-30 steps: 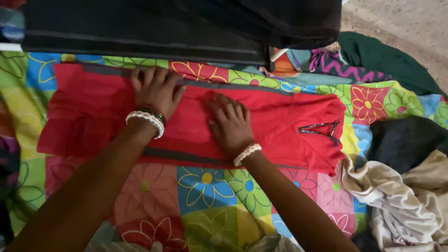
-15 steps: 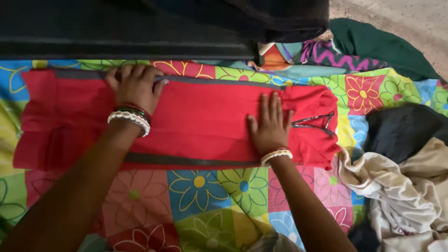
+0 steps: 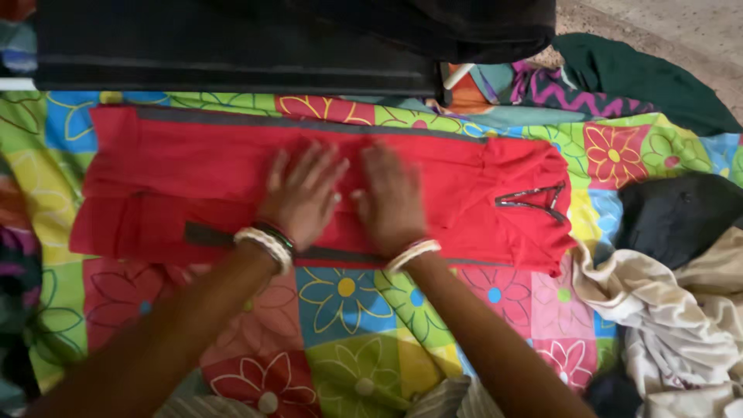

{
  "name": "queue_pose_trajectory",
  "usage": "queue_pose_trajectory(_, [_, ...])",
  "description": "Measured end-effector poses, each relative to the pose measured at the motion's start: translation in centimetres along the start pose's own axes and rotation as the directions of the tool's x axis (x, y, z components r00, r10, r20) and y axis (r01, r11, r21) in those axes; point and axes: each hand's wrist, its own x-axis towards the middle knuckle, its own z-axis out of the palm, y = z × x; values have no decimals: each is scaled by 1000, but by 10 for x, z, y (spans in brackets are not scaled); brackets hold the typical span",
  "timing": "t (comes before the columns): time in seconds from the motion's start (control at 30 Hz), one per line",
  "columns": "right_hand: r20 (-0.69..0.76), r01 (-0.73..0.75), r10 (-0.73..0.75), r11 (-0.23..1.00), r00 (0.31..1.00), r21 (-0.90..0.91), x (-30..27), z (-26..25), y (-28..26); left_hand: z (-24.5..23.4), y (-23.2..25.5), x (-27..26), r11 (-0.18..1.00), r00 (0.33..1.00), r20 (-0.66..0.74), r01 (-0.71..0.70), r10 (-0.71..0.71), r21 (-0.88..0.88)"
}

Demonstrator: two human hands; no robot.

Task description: The person folds a striped shirt and a red t-shirt on a colorful floral mat. They smooth the fabric with their hands, fold the sleeves and body, and place the folded shirts on a nearby black rack.

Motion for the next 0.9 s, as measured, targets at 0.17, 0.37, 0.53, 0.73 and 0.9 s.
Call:
queue_pose_trajectory(0.17, [34, 123, -124, 992, 992, 20, 0, -7, -37, 6, -6, -16, 996, 998, 47, -48, 44, 78])
queue_pose_trajectory(0.37, [34, 135, -136, 991, 990, 17, -2, -10, -32, -22, -67, -35, 991, 999, 17, -50, 48, 128])
queue_pose_trajectory(0.53, [5, 145, -145, 989, 989, 23, -3, -10, -31, -56, -132, -62, 980, 994, -49, 103, -96, 168])
queue_pose_trajectory(0.73, [1, 142, -142, 990, 990, 18, -4, -7, -29, -47, -137, -56, 907, 937, -70, 348, -341, 237])
queue_pose_trajectory(0.9, [22, 150, -150, 989, 988, 1, -3, -6, -32, -14, -71, -28, 960, 976, 83, 181, -202, 215])
